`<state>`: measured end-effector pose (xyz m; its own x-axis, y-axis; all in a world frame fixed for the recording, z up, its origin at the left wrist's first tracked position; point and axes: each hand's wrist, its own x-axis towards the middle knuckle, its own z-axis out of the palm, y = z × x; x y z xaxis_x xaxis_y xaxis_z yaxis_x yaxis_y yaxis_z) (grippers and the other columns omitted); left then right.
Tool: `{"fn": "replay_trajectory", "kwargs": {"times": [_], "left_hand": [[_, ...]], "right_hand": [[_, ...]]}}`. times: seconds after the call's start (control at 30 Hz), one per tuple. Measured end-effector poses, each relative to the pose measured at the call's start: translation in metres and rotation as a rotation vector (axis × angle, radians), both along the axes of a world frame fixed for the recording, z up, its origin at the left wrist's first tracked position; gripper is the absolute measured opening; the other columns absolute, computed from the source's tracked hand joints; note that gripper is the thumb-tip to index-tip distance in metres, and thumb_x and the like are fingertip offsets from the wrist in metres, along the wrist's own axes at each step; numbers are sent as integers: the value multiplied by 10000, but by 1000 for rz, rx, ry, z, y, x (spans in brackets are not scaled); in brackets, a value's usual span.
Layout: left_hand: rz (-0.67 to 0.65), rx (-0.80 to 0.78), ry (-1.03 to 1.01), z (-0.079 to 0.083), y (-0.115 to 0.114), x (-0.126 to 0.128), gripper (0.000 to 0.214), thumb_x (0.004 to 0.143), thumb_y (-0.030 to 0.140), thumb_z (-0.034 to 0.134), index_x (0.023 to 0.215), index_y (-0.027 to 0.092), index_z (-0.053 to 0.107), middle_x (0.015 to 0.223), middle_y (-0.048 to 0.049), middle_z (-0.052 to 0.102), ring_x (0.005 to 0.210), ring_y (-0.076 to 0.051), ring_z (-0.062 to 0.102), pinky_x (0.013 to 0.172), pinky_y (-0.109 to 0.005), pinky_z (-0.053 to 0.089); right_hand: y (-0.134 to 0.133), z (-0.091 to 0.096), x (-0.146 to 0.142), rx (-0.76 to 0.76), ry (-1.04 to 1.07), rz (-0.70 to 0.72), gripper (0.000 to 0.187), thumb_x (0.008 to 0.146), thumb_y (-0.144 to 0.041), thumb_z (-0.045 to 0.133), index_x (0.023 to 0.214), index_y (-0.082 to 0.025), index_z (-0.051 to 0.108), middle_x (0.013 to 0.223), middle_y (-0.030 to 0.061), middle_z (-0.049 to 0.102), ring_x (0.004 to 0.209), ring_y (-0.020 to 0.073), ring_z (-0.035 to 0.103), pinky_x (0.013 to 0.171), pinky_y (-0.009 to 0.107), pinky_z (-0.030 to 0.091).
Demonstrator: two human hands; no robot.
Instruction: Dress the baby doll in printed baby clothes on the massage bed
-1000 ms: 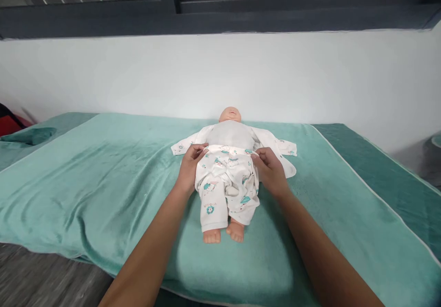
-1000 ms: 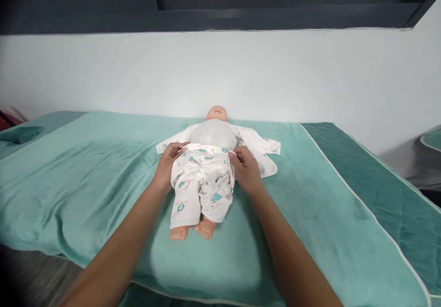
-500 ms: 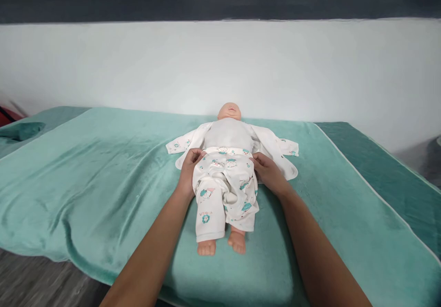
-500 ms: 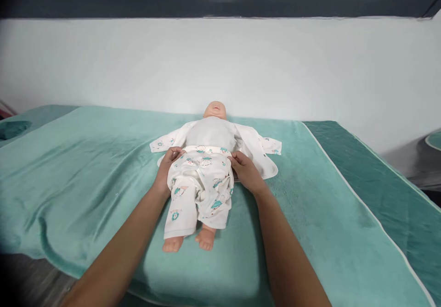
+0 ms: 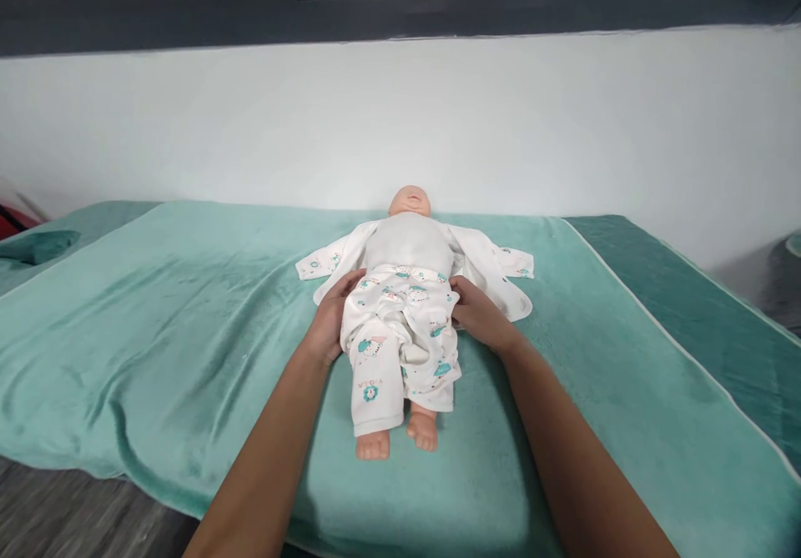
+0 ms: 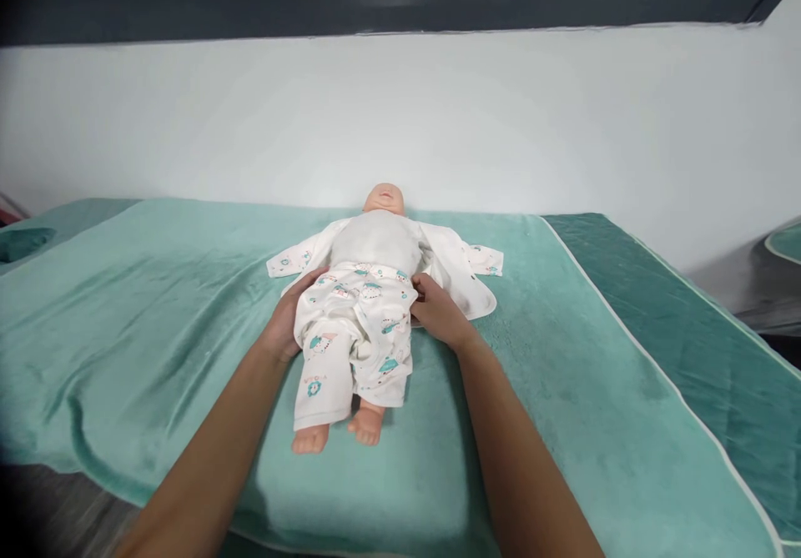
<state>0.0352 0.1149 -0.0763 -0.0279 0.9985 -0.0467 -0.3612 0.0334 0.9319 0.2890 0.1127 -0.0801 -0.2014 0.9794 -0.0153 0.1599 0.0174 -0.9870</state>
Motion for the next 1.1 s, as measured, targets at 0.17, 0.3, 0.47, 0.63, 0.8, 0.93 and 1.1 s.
{"fn": "replay_trajectory", "kwargs": {"times": [0.17, 0.3, 0.47, 0.63, 0.8, 0.93, 1.1], "left_hand": [[-94, -2, -29, -5, 2, -5, 511, 672, 247, 808, 1171, 206, 709, 1223, -75, 712, 1097, -255, 671, 924, -349, 530], [-214, 36, -63, -12, 4, -9, 613, 672, 265, 842, 1260, 236, 672, 1300, -92, 680, 1149, -277, 655, 988, -393, 516], [-254, 87, -26, -15, 3, -9, 690, 703, 349, 861, 1348, 268, 629, 1404, -115, 618, 1269, -326, 596, 1043, -463, 504], [-333, 162, 28, -10, -2, -5, 749, 750, 406, 830, 1438, 308, 551, 1510, -72, 535, 1375, -365, 504, 1106, -486, 471], [-387, 160, 56, -8, -6, -7, 881, 710, 370, 863, 1500, 325, 474, 1558, -55, 477, 1404, -368, 473, 1116, -448, 477], [-373, 172, 104, -5, -8, -7, 891, 704, 335, 868, 1501, 332, 470, 1529, -70, 513, 1398, -357, 485, 1126, -451, 466], [-281, 163, 126, -3, -6, -1, 762, 698, 367, 862, 1406, 290, 595, 1377, -99, 651, 1311, -349, 573, 1117, -467, 463]], "right_hand": [[-3, 5, -4, -100, 48, -64, 351, 731, -223, 619, 1070, -244, 530, 790, -34, 625, 615, 124, 541, 522, 241, 442], [-3, 7, -5, -166, 142, -18, 397, 724, -229, 656, 1115, -254, 591, 825, -17, 688, 641, 150, 594, 547, 267, 476], [-4, 5, -6, -141, 229, 33, 404, 748, -289, 713, 1145, -270, 640, 887, 2, 741, 703, 185, 646, 633, 325, 529], [-3, 2, -9, 11, 288, -26, 339, 755, -295, 706, 1093, -264, 697, 931, 10, 757, 843, 222, 669, 780, 367, 538], [-1, -1, -9, 77, 267, -84, 275, 752, -290, 696, 1022, -248, 721, 996, 21, 761, 946, 242, 665, 872, 382, 515], [0, -3, -9, 100, 227, -149, 241, 748, -295, 685, 979, -239, 721, 991, 21, 760, 928, 236, 658, 853, 367, 513], [0, -4, -11, 111, 202, -154, 226, 747, -300, 642, 940, -231, 738, 918, 19, 760, 900, 233, 653, 814, 354, 515]]}}
